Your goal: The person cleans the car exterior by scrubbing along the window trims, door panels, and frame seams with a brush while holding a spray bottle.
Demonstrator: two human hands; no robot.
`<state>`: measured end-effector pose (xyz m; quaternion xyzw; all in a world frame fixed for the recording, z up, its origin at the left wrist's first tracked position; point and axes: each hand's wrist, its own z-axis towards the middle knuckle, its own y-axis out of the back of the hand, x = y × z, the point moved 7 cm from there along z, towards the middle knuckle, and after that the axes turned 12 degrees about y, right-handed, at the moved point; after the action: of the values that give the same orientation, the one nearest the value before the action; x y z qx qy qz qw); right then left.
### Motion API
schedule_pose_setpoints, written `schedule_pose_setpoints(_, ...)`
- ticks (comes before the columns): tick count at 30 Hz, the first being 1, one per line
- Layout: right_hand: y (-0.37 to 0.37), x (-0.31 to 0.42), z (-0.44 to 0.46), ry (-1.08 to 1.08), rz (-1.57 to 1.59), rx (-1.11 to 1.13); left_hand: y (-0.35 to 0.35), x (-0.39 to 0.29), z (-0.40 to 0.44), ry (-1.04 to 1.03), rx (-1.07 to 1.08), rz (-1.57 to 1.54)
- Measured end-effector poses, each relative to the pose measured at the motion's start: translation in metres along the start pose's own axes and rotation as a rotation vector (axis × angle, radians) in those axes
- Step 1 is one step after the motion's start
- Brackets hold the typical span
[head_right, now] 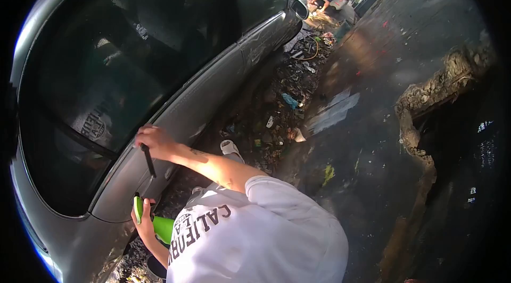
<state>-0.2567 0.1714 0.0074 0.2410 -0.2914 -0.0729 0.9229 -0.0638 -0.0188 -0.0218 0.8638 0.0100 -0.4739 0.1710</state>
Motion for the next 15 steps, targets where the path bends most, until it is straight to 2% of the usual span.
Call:
schedule_pose_setpoints(2,0.074,-0.06,-0.009,0.015,-0.235,-0.114,-0.012,-0.009,0.021,-0.03,0.019,-0.03)
schedule_pose_setpoints(3,0.095,-0.048,-0.044,-0.091,-0.298,-0.085,0.001,0.001,-0.025,0.037,0.035,-0.015)
schedule_pose_setpoints(5,0.12,-0.092,-0.043,-0.2,-0.261,-0.098,-0.006,-0.01,-0.014,0.007,0.035,-0.016)
schedule_pose_setpoints(6,0.118,-0.079,-0.03,-0.141,-0.32,-0.13,-0.011,-0.014,-0.007,-0.027,0.015,-0.053)
schedule_pose_setpoints(7,0.104,-0.066,-0.021,-0.137,-0.246,-0.164,-0.018,-0.023,-0.008,-0.015,0.023,-0.045)
schedule_pose_setpoints(10,0.009,-0.005,-0.004,-0.065,-0.04,0.069,-0.045,-0.036,-0.003,0.002,0.029,-0.009)
schedule_pose_setpoints(11,-0.009,0.024,0.006,-0.001,0.075,0.039,-0.052,-0.031,0.0,0.055,0.004,-0.07)
schedule_pose_setpoints(12,-0.039,0.032,0.005,0.015,0.124,0.148,-0.06,-0.033,0.003,0.078,0.043,-0.05)
schedule_pose_setpoints(13,-0.029,0.05,0.013,0.173,0.09,0.118,-0.066,-0.035,0.008,0.102,0.081,-0.031)
schedule_pose_setpoints(15,-0.016,0.02,0.008,0.087,0.204,0.136,-0.073,-0.022,0.022,0.108,0.066,-0.02)
